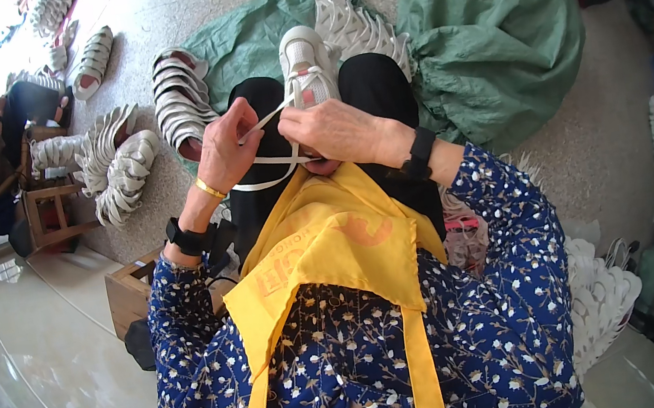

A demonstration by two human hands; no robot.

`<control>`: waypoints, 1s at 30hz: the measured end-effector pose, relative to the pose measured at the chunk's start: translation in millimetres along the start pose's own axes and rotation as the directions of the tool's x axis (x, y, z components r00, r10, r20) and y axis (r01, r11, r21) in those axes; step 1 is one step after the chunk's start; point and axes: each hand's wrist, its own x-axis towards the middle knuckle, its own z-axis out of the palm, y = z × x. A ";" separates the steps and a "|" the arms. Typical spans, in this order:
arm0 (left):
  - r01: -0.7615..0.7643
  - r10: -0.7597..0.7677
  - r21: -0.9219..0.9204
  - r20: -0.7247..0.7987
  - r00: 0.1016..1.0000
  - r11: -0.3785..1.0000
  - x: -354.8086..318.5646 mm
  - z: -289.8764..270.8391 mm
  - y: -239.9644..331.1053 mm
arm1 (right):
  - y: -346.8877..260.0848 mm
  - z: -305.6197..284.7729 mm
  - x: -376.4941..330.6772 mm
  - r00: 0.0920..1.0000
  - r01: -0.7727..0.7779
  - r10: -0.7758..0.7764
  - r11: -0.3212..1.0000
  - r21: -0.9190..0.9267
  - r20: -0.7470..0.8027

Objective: The person sits on the floor and laces a white sneaker by hand. They thread the laces through the eyelets, pull them tight, and tie a knot. The person handles multiple shoes and laces during the process.

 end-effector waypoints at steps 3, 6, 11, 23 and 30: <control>0.036 -0.036 0.010 0.002 0.999 0.999 -4.0 -5.6 -4.4 | -1.9 4.7 0.3 0.996 0.063 -0.067 0.996 -0.058 -0.066; 0.075 -0.075 0.016 0.014 0.997 0.997 -8.5 -11.7 -7.5 | -3.3 14.8 5.0 0.997 0.077 -0.077 0.981 -0.181 0.008; 0.100 -0.100 0.020 -0.008 0.995 0.995 -18.4 -18.9 -10.1 | -5.0 16.7 -0.2 0.997 0.072 -0.074 0.994 -0.080 -0.021; 0.156 -0.176 0.209 0.082 0.981 0.965 -48.0 -60.2 -25.6 | -20.2 -98.7 -137.0 0.743 -0.589 0.643 0.760 0.275 -0.186; 0.241 -0.299 0.362 0.113 0.948 0.901 -72.0 -83.8 -46.8 | -9.1 -106.1 -198.5 0.522 -0.808 0.850 0.520 0.275 -0.075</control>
